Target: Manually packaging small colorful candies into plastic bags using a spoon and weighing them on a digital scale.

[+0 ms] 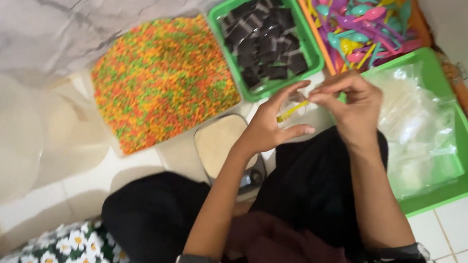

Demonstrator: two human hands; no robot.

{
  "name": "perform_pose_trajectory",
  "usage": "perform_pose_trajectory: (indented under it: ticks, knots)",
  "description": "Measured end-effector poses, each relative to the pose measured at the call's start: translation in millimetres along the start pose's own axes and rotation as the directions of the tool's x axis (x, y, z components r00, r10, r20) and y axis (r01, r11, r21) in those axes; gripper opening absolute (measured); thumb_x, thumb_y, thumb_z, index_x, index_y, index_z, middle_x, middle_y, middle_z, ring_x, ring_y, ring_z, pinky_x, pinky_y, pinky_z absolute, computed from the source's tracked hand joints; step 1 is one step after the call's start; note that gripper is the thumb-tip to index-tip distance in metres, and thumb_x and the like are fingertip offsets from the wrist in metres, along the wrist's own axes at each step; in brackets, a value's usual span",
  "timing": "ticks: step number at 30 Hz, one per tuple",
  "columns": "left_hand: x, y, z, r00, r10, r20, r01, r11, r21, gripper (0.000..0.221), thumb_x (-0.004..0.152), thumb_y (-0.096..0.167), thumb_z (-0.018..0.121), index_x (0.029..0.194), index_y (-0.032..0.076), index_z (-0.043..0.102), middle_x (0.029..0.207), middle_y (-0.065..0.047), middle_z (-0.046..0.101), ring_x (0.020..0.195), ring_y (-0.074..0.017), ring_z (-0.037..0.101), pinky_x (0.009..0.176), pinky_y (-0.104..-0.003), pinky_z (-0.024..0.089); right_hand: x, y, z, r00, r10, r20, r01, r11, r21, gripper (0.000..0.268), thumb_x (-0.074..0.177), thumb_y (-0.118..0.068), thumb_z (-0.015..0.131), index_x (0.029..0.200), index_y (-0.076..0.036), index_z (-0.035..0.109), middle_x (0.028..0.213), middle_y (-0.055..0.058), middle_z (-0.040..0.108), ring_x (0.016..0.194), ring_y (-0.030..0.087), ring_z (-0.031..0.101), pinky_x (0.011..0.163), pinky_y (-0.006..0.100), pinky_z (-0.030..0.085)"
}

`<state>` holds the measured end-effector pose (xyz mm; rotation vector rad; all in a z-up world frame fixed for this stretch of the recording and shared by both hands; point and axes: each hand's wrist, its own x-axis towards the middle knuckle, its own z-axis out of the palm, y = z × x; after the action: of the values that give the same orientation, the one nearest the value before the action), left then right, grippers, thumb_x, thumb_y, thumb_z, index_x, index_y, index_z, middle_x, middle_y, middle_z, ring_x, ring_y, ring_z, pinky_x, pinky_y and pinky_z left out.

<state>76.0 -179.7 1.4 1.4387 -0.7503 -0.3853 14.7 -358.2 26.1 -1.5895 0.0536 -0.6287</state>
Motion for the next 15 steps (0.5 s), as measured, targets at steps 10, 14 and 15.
perform_pose_trajectory:
  ticks: [10,14,15]
  knots:
    - [-124,30,-41,0.956,-0.289,0.047,0.288,0.957,0.033,0.061,0.074,0.041,0.090,0.119,0.010,0.063,0.096,-0.013,0.073,0.094,-0.0255,0.068,0.088,-0.046,0.052,-74,-39,80,0.836,-0.141,0.530,0.339,0.892,-0.298,0.014,0.078,-0.014,0.090,0.080,-0.016,0.077,0.099,-0.003,0.066,0.108,0.025,0.051,0.097,0.040,0.034]
    - [-154,36,-46,0.934,-0.347,0.086,0.339,0.936,0.097,0.060,0.075,0.042,0.088,0.120,0.010,0.064,0.093,-0.016,0.074,0.093,-0.0320,0.071,0.088,-0.048,0.053,-89,-50,99,0.654,-0.149,0.742,0.558,0.757,-0.340,0.012,0.080,-0.017,0.084,0.077,-0.016,0.073,0.119,0.002,0.062,0.122,0.034,0.048,0.101,0.047,0.035]
    - [-159,40,-47,0.932,-0.350,0.092,0.340,0.934,0.106,0.061,0.075,0.045,0.087,0.121,0.010,0.064,0.093,-0.016,0.075,0.093,-0.0325,0.071,0.089,-0.049,0.053,-92,-53,104,0.588,-0.143,0.796,0.610,0.725,-0.320,0.013,0.079,-0.015,0.083,0.075,-0.013,0.071,0.122,0.003,0.063,0.129,0.037,0.049,0.104,0.050,0.036]
